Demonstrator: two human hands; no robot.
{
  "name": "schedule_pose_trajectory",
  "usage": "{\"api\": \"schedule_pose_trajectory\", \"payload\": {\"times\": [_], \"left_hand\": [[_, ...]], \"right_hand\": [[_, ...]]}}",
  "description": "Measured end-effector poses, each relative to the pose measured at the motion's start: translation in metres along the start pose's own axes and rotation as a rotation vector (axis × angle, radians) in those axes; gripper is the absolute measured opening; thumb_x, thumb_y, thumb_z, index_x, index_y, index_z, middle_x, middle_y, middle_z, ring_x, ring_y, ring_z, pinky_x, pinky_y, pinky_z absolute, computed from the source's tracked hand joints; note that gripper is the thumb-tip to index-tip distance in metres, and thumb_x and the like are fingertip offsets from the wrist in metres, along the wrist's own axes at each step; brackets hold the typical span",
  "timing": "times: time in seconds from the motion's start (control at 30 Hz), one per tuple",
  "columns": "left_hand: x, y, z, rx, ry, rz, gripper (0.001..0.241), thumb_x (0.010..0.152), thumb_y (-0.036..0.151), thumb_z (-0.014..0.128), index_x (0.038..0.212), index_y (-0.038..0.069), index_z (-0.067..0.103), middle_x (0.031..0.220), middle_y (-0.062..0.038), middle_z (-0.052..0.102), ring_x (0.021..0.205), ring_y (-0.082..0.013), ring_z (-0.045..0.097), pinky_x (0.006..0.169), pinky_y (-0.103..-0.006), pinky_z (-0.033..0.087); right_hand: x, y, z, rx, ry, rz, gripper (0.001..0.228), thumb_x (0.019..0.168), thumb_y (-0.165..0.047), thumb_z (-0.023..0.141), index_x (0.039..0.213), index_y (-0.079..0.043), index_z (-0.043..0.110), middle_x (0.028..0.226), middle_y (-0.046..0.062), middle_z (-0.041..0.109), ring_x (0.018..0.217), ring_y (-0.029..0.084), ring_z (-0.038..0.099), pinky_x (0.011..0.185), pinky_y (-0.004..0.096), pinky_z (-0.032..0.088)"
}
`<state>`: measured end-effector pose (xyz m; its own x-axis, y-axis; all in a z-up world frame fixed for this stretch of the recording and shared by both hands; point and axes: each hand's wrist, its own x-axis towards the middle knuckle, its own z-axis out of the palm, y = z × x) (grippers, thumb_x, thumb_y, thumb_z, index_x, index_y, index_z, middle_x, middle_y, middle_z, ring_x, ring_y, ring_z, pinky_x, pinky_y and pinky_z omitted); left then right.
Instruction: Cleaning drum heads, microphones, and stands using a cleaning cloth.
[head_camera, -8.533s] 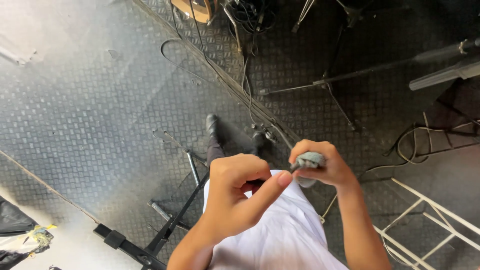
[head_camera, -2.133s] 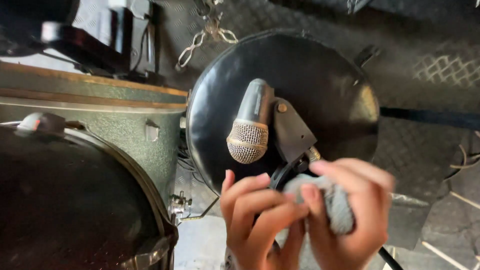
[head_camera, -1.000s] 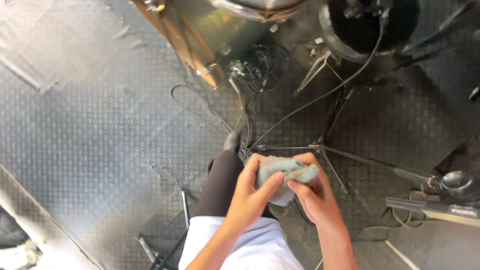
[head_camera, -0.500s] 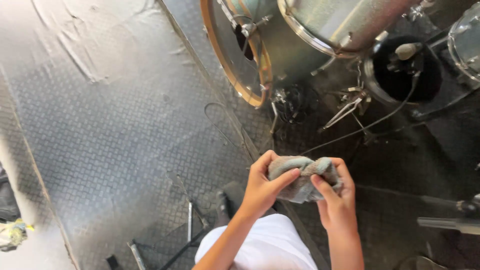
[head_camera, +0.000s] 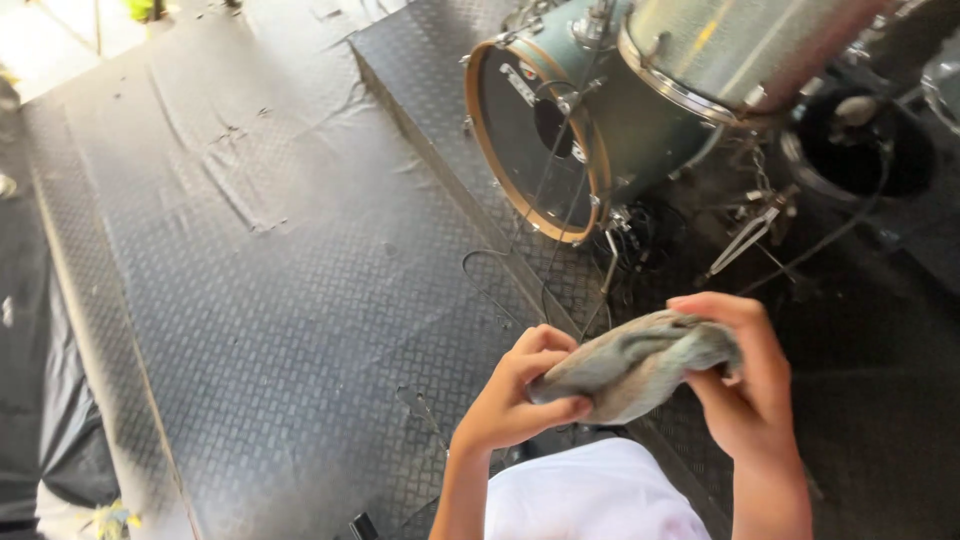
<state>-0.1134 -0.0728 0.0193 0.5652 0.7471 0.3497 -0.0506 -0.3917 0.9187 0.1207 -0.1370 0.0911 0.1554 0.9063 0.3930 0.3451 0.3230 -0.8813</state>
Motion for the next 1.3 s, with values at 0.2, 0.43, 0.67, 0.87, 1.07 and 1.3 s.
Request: {"api": "schedule_pose_trajectory", "payload": {"times": [0.2, 0.43, 0.67, 0.87, 1.07, 1.3], "left_hand": [[0.029, 0.028, 0.001, 0.032, -0.389, -0.151, 0.036, 0.084, 0.03, 0.08, 0.108, 0.003, 0.075, 0.117, -0.005, 0.068, 0.097, -0.0195, 0.066, 0.078, -0.0296, 0.053], [0.052, 0.063, 0.052, -0.124, -0.521, 0.272, 0.07, 0.081, 0.015, 0.082, 0.14, -0.003, 0.051, 0.137, -0.022, 0.057, 0.126, -0.033, 0.056, 0.103, -0.0382, 0.045], [0.034, 0.016, 0.133, -0.573, -0.384, -0.26, 0.048, 0.085, -0.01, 0.067, 0.128, 0.002, 0.052, 0.116, -0.009, 0.062, 0.111, -0.0146, 0.062, 0.098, -0.032, 0.052], [0.055, 0.053, 0.212, -0.783, -0.365, -0.199, 0.047, 0.084, -0.015, 0.068, 0.117, 0.007, 0.042, 0.115, -0.004, 0.052, 0.104, -0.0115, 0.058, 0.088, -0.0249, 0.05], [0.05, 0.049, 0.313, -0.518, -0.485, -0.259, 0.037, 0.082, -0.009, 0.07, 0.112, 0.005, 0.052, 0.092, 0.001, 0.048, 0.077, -0.0047, 0.045, 0.063, -0.0209, 0.039], [0.057, 0.09, 0.406, -0.451, -0.837, -0.349, 0.024, 0.081, 0.001, 0.066, 0.104, 0.003, 0.059, 0.081, 0.002, 0.059, 0.071, -0.0031, 0.047, 0.058, -0.0228, 0.039]], "right_hand": [[-0.044, -0.017, -0.018, 0.355, 0.331, -0.124, 0.039, 0.092, 0.017, 0.047, 0.127, 0.002, 0.055, 0.117, 0.011, 0.063, 0.103, 0.012, 0.063, 0.095, 0.024, 0.052], [-0.088, -0.024, -0.03, 0.138, 0.354, -0.123, 0.034, 0.091, -0.004, 0.063, 0.125, -0.003, 0.059, 0.117, 0.013, 0.066, 0.102, 0.017, 0.067, 0.092, 0.031, 0.055], [-0.095, -0.023, -0.057, -0.018, 0.296, 0.115, 0.047, 0.082, -0.013, 0.074, 0.127, -0.011, 0.06, 0.121, 0.002, 0.066, 0.115, 0.018, 0.067, 0.096, 0.035, 0.054], [-0.184, 0.045, -0.128, 0.204, 0.197, 0.394, 0.047, 0.082, -0.002, 0.077, 0.127, -0.005, 0.062, 0.124, 0.01, 0.063, 0.118, 0.021, 0.056, 0.104, 0.038, 0.046], [-0.25, 0.04, -0.202, 0.19, 0.399, 0.215, 0.039, 0.089, 0.002, 0.064, 0.128, -0.001, 0.062, 0.135, 0.008, 0.061, 0.121, 0.016, 0.058, 0.106, 0.034, 0.045], [-0.373, 0.072, -0.259, 0.483, 0.761, 0.204, 0.032, 0.093, 0.012, 0.079, 0.113, 0.006, 0.054, 0.111, 0.014, 0.062, 0.109, 0.021, 0.057, 0.099, 0.038, 0.047]]}}
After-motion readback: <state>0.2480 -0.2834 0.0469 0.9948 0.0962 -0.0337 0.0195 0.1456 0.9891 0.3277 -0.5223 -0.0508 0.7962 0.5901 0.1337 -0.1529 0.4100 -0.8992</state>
